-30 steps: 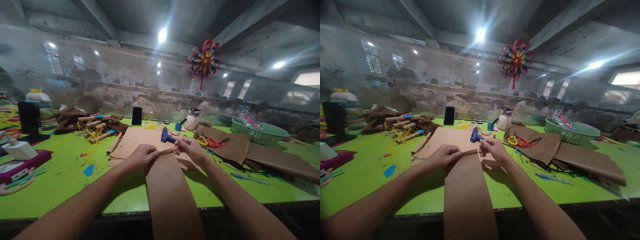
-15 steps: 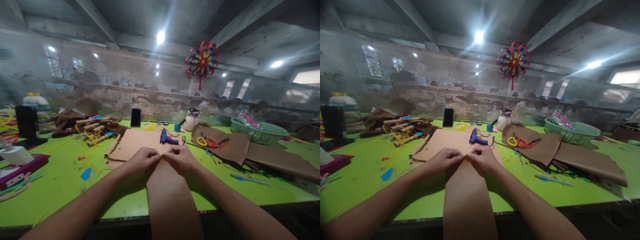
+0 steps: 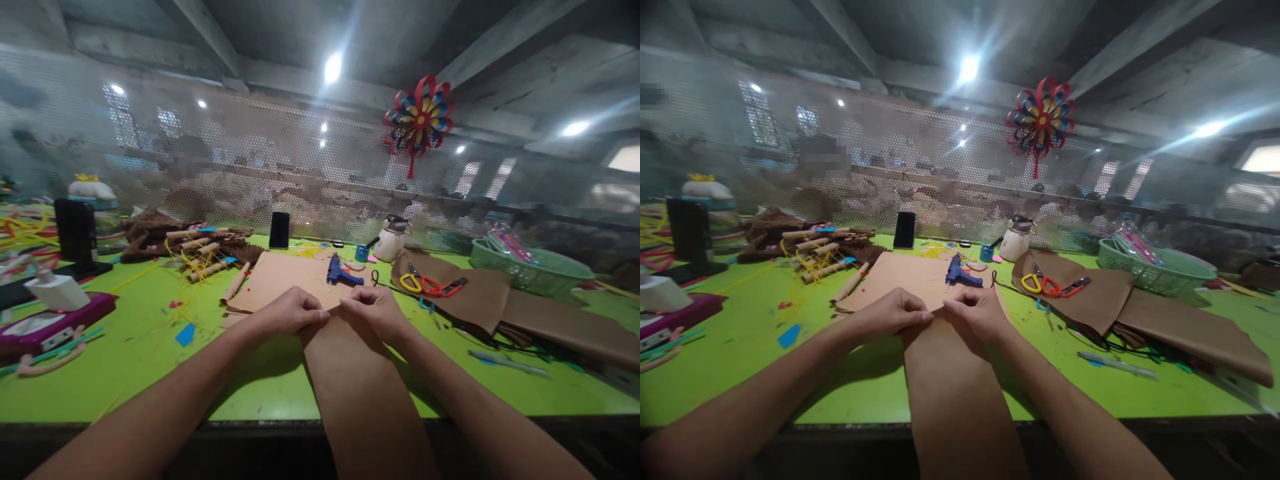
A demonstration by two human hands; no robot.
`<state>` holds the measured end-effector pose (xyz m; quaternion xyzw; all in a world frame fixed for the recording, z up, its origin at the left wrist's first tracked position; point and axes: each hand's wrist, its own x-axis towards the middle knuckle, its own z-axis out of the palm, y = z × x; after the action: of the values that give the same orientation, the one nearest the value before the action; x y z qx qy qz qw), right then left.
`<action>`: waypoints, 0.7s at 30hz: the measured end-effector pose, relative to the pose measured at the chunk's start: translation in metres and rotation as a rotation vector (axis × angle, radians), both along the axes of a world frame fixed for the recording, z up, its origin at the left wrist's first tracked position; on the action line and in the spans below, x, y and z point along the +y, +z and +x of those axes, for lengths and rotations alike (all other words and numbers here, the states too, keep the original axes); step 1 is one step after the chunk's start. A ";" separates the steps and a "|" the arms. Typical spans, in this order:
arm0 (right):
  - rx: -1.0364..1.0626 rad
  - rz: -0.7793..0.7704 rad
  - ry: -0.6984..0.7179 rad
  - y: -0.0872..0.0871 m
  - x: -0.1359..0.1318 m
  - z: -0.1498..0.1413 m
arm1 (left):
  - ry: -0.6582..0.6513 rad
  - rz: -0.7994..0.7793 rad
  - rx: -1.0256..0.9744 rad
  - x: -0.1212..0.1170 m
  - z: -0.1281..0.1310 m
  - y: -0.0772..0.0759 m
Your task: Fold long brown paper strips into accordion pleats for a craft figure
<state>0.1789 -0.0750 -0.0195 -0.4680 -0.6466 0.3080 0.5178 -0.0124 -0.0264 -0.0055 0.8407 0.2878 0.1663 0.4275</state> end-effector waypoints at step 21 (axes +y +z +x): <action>0.174 0.003 -0.056 0.000 0.011 0.028 | 0.090 -0.344 -0.070 0.005 -0.004 -0.003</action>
<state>0.2073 -0.0645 -0.0193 -0.4565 -0.5862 0.3320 0.5812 -0.0167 -0.0212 -0.0085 0.7351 0.3344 0.1625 0.5669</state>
